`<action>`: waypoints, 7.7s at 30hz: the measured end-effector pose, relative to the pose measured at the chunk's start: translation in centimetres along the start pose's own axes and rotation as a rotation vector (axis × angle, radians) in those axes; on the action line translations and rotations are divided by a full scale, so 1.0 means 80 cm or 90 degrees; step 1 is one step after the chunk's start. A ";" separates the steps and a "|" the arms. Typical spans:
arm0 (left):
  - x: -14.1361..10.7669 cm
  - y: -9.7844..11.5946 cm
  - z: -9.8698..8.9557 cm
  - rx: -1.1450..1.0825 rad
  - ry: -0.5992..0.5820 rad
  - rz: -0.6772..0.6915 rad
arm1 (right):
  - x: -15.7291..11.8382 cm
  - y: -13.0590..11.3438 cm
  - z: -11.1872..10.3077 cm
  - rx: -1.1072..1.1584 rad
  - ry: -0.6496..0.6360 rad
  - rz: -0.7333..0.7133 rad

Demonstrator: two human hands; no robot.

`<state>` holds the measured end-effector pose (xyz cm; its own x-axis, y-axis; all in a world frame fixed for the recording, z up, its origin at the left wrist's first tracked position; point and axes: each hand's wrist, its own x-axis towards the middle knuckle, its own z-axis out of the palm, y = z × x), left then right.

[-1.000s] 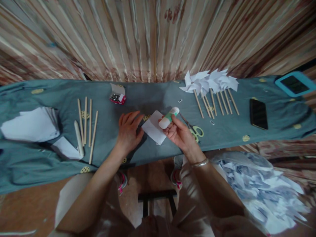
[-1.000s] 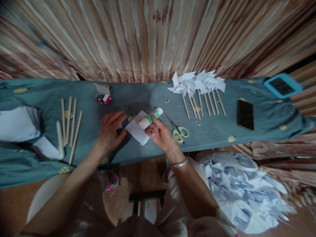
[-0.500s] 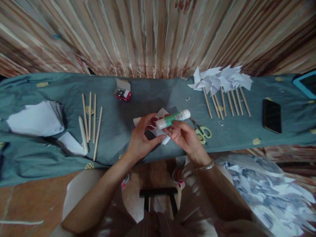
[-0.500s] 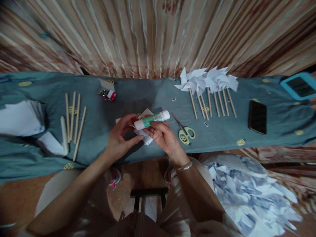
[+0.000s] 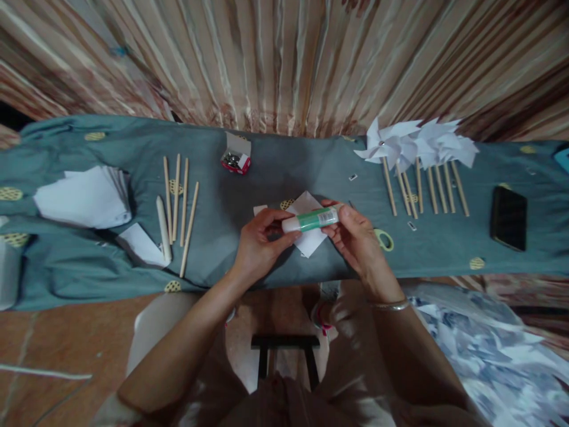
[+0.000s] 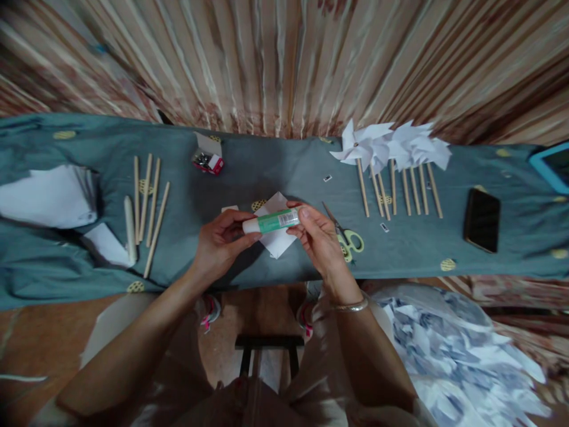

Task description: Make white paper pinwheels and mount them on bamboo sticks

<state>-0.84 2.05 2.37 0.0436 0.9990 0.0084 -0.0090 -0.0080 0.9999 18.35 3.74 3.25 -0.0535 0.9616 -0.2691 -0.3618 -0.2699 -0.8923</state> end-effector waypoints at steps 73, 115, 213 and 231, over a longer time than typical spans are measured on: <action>-0.019 -0.037 0.009 0.668 -0.236 0.295 | 0.015 0.016 0.011 -0.666 0.131 -0.234; -0.021 -0.038 0.010 0.664 -0.230 0.277 | 0.003 0.008 0.012 -0.638 0.007 -0.175; -0.021 -0.035 0.011 0.700 -0.242 0.274 | 0.010 0.017 -0.001 -0.756 0.001 -0.239; -0.020 -0.031 0.010 0.687 -0.258 0.256 | 0.011 0.019 -0.005 -0.781 0.044 -0.281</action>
<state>-0.07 0.45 -0.10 0.5391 0.8325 0.1280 0.7318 -0.5382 0.4182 18.10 4.11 1.51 -0.0878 0.9856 0.1445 0.7447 0.1613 -0.6476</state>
